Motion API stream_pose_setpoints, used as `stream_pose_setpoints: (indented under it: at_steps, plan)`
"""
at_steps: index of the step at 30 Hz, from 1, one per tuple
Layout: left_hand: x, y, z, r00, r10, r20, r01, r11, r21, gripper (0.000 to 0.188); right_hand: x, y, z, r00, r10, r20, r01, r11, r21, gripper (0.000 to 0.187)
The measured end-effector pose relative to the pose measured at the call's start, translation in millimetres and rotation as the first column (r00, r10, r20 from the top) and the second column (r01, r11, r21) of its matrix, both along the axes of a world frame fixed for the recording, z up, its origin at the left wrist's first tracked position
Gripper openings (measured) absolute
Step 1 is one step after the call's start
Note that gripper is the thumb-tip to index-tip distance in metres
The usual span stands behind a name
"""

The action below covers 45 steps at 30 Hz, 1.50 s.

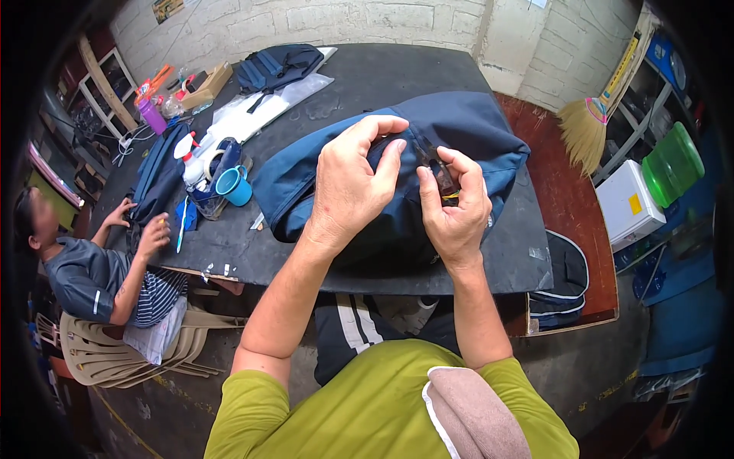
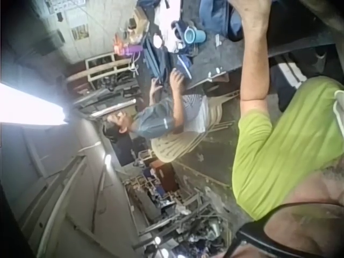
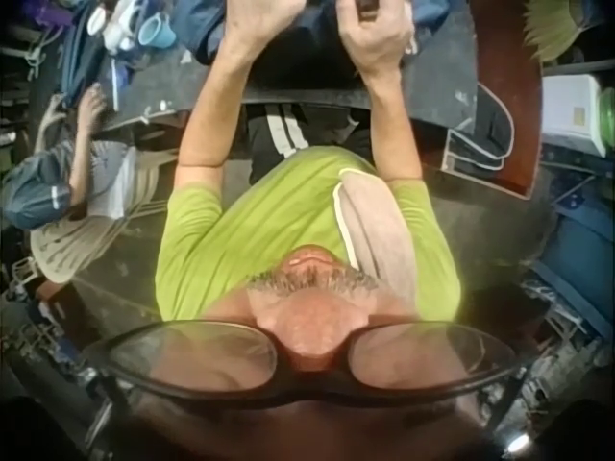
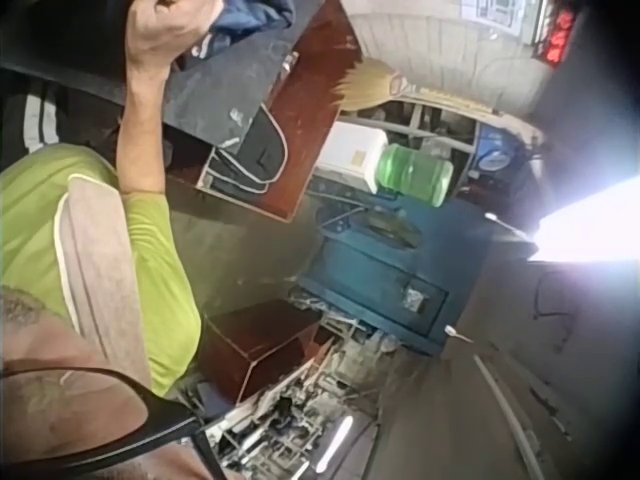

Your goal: Assembling and inspecting backpack components by trimming threads and checking zippers on a workbench.

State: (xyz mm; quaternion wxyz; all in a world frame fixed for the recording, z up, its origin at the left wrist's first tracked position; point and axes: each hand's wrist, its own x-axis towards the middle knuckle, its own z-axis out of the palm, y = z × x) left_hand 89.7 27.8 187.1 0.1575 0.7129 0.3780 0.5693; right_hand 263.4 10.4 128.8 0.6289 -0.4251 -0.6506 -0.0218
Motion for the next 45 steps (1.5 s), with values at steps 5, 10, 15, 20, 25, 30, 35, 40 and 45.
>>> stream_pose_setpoints:
  at_steps: [5,10,15,20,25,30,35,40,45]
  plan:
    - [-1,-3,2,0.997,-0.049,0.062,0.054,0.995,-0.079,0.025,-4,0,0,1.000,-0.019,-0.013,0.018,1.000,-0.017,0.035]
    - [0,-3,1,0.999,-0.009,0.037,0.010,0.999,-0.032,0.024,-5,2,-2,1.000,-0.006,-0.029,0.006,1.000,-0.014,0.036]
    - [3,-2,2,0.992,0.111,-0.066,-0.102,0.987,0.125,0.021,-6,6,-9,0.997,0.000,-0.071,0.000,1.000,0.003,0.036]
    - [7,-4,0,0.980,0.164,-0.117,-0.133,0.963,0.235,0.015,-3,8,-11,0.995,0.019,-0.093,-0.017,1.000,0.019,0.037]
    - [-5,-5,-2,0.985,-0.158,0.064,0.159,0.987,-0.005,0.008,-1,5,-9,0.998,0.052,-0.027,-0.053,0.998,-0.031,0.038]
    - [-13,-6,-3,0.981,-0.196,0.003,0.196,0.979,-0.053,0.006,-3,14,-16,0.999,0.008,-0.042,-0.006,0.998,0.065,0.037]
    - [-13,-6,-3,0.978,-0.207,0.010,0.208,0.978,-0.026,0.007,-6,11,-12,0.997,-0.072,0.023,0.068,0.991,0.116,0.032]
    - [-13,-6,-2,0.975,-0.220,0.009,0.220,0.975,-0.024,0.007,-3,15,-7,0.963,-0.174,0.204,0.104,0.943,0.315,0.023]
    - [-12,0,-4,0.968,-0.227,0.105,0.228,0.974,0.003,0.005,1,13,-17,0.995,-0.071,0.066,0.056,0.976,0.209,0.038]
